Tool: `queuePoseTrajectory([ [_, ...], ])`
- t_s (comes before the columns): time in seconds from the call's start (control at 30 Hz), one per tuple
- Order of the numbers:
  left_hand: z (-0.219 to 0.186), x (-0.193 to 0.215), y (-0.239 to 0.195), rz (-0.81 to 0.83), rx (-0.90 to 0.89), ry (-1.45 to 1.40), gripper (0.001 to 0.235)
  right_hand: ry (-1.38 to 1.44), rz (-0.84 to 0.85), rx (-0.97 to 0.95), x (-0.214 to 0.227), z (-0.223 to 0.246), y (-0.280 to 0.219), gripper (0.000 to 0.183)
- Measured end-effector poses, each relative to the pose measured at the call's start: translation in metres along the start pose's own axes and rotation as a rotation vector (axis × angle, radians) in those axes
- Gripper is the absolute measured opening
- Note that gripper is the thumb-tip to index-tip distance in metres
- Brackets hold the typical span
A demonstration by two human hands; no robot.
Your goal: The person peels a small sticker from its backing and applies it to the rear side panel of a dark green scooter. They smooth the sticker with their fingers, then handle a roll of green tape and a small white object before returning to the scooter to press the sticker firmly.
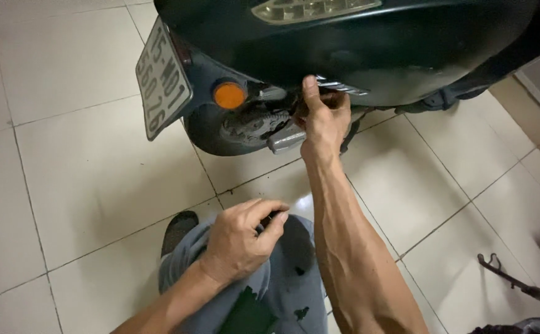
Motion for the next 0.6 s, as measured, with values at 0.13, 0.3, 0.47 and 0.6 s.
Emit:
queuePoseTrajectory([
  [0.13, -0.003, 0.003, 0.005, -0.051, -0.029, 0.024, 0.017, 0.01, -0.02, -0.088, 0.008, -0.012, 0.015, 0.042],
  [0.3, 0.0, 0.0, 0.005, -0.018, -0.023, 0.007, 0.018, 0.004, -0.062, -0.114, 0.01, -0.014, 0.017, 0.039],
  [0.47, -0.007, 0.002, 0.004, -0.004, -0.056, 0.042, 0.017, 0.062, 0.124, -0.037, -0.005, -0.004, 0.009, 0.039],
  [0.6, 0.0, 0.001, 0.004, -0.026, -0.015, 0.016, 0.018, -0.049, -0.081, -0.096, 0.005, -0.006, 0.012, 0.04],
])
Point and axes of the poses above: each hand's wrist, its own y-axis towards the middle knuckle, its own x-axis out of the back of the hand, z = x × y, the point moved 10 cm from there along y, towards the middle knuckle, and after that the axes turned 3 degrees about x, right-handed, at the moved point
